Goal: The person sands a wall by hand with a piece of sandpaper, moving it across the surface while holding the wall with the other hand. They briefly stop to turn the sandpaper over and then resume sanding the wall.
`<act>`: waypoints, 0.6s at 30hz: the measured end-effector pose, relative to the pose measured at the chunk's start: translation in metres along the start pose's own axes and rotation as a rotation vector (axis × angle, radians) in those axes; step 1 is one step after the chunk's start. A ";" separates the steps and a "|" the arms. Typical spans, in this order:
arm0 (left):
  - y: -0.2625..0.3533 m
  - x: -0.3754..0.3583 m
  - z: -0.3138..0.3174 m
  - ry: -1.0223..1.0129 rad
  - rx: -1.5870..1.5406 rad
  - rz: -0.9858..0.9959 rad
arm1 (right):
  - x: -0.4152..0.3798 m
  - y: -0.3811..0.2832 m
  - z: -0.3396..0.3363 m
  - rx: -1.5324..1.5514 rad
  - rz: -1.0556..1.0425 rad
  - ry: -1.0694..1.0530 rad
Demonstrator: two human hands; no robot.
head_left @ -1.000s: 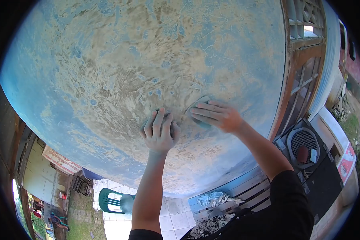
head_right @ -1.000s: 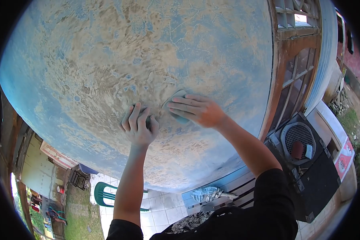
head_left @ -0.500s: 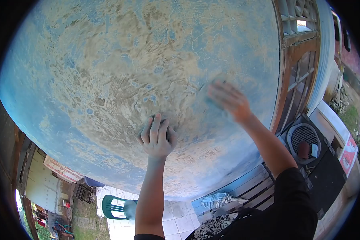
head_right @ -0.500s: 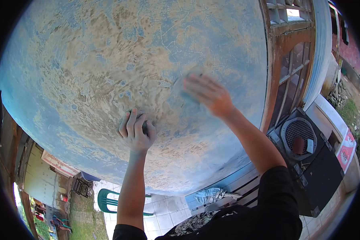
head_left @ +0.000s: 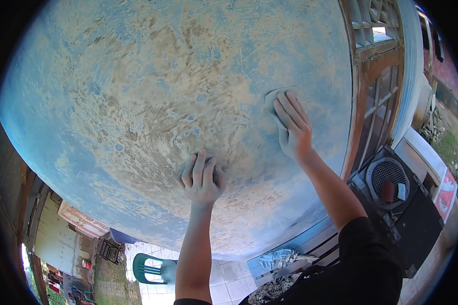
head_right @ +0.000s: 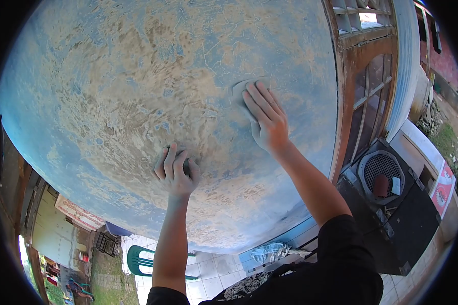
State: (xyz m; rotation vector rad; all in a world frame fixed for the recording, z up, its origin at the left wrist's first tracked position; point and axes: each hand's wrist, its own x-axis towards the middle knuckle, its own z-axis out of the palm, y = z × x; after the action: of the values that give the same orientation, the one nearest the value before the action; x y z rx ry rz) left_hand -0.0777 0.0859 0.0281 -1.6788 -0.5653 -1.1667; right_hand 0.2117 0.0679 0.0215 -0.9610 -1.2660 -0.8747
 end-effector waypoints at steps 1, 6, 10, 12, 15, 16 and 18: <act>0.000 0.001 0.000 0.003 0.003 0.002 | -0.007 -0.005 0.008 -0.001 -0.002 0.001; 0.000 0.002 0.000 0.013 -0.003 0.005 | -0.061 -0.045 0.000 0.275 -0.413 -0.510; 0.000 0.004 0.001 0.025 0.008 0.004 | -0.033 -0.007 0.007 0.053 -0.387 -0.223; 0.001 0.002 0.000 0.017 0.004 0.006 | -0.015 -0.004 -0.002 -0.011 -0.012 -0.025; 0.000 0.003 0.000 0.028 -0.002 0.006 | -0.038 -0.023 0.012 0.037 -0.021 -0.077; 0.001 0.004 -0.001 0.021 -0.001 0.004 | -0.055 -0.032 0.017 0.045 -0.090 -0.145; 0.001 0.005 0.000 0.022 -0.004 0.000 | -0.074 -0.035 0.016 0.198 -0.146 -0.247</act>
State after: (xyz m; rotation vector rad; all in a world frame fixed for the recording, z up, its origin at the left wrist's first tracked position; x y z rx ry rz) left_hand -0.0743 0.0845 0.0321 -1.6677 -0.5493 -1.1852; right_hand 0.1658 0.0704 -0.0481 -0.8443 -1.6189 -0.7410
